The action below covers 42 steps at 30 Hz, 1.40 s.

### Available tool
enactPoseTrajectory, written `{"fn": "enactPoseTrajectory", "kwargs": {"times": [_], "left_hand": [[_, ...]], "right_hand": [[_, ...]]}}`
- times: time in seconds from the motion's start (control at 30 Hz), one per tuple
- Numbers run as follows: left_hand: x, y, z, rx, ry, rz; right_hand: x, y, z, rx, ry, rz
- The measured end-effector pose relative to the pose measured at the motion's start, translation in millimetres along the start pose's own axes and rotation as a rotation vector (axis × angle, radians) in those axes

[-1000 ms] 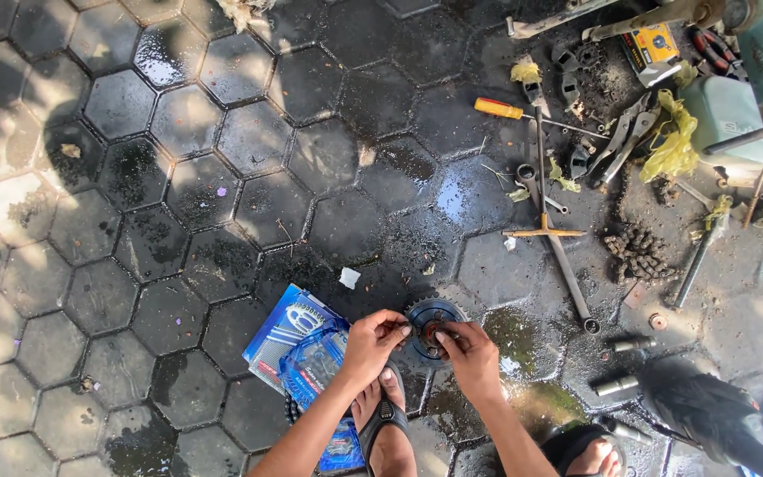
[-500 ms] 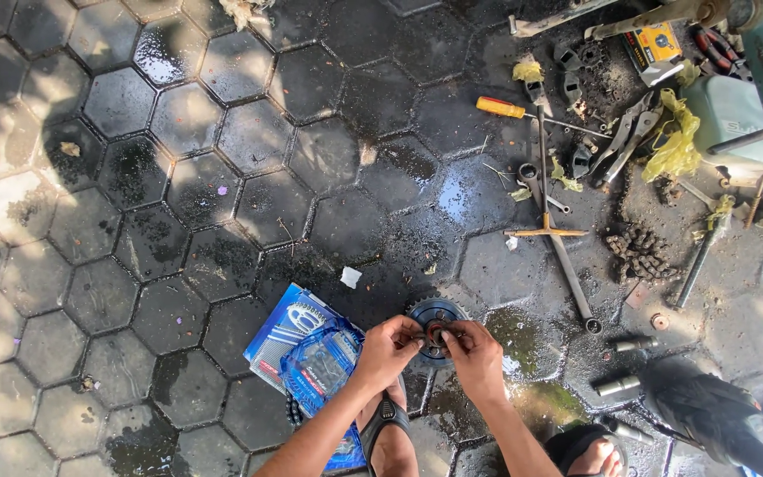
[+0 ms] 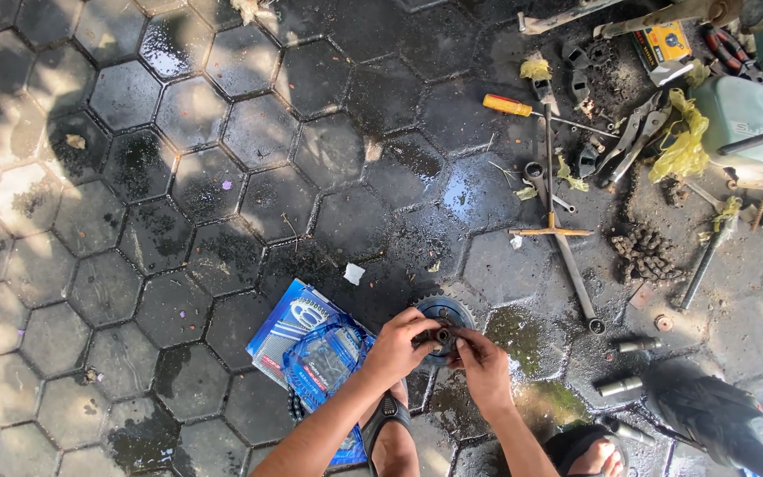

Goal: The person assembles a new sprocket with a cushion drive assembly on the ground, using a cordless impact driver to drive bolts and tightening components by hand. They then move to the motorcycle's swingarm area and work on fitting the chain and sprocket to the bike.

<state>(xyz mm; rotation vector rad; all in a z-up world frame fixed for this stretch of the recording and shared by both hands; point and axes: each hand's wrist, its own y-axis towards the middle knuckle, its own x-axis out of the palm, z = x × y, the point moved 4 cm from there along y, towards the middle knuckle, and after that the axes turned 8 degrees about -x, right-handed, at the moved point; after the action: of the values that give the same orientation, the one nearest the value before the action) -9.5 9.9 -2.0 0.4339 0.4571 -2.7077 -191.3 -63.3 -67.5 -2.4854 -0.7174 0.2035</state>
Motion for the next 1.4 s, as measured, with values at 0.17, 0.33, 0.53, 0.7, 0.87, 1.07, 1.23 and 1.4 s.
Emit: {"fn": "enactPoseTrajectory", "kwargs": {"times": [0.17,0.33,0.53,0.7,0.87,1.07,1.23,1.4], "left_hand": [[2.9,-1.0,-0.5,0.101,0.174,-0.028],[10.2,-0.3,-11.5,0.110,0.270,-0.060],[6.6,3.7,-10.7,0.061,0.310,-0.030],[-8.5,7.3,-4.5,-0.069,0.078,0.084],[-11.6,6.9,-28.0,-0.347,-0.167,0.101],[-0.1,6.1,-27.0,-0.330,-0.370,-0.019],[14.1,5.4,-33.5,-0.314,-0.369,-0.035],[14.9,7.6,-21.6,-0.213,-0.287,-0.024]], "right_hand": [[6.4,-8.0,-30.3,-0.220,-0.305,-0.013],[7.9,-10.8,-42.6,-0.365,-0.642,-0.030],[7.6,-8.7,-29.2,-0.271,-0.496,0.069],[17.8,0.9,-23.5,-0.156,-0.184,0.068],[27.9,0.4,-53.4,-0.345,-0.611,0.125],[27.0,-11.3,-54.2,-0.504,-0.577,0.058],[21.4,-3.5,-33.6,-0.290,-0.397,0.165],[15.0,-2.7,-28.1,-0.226,-0.335,0.210]]}}
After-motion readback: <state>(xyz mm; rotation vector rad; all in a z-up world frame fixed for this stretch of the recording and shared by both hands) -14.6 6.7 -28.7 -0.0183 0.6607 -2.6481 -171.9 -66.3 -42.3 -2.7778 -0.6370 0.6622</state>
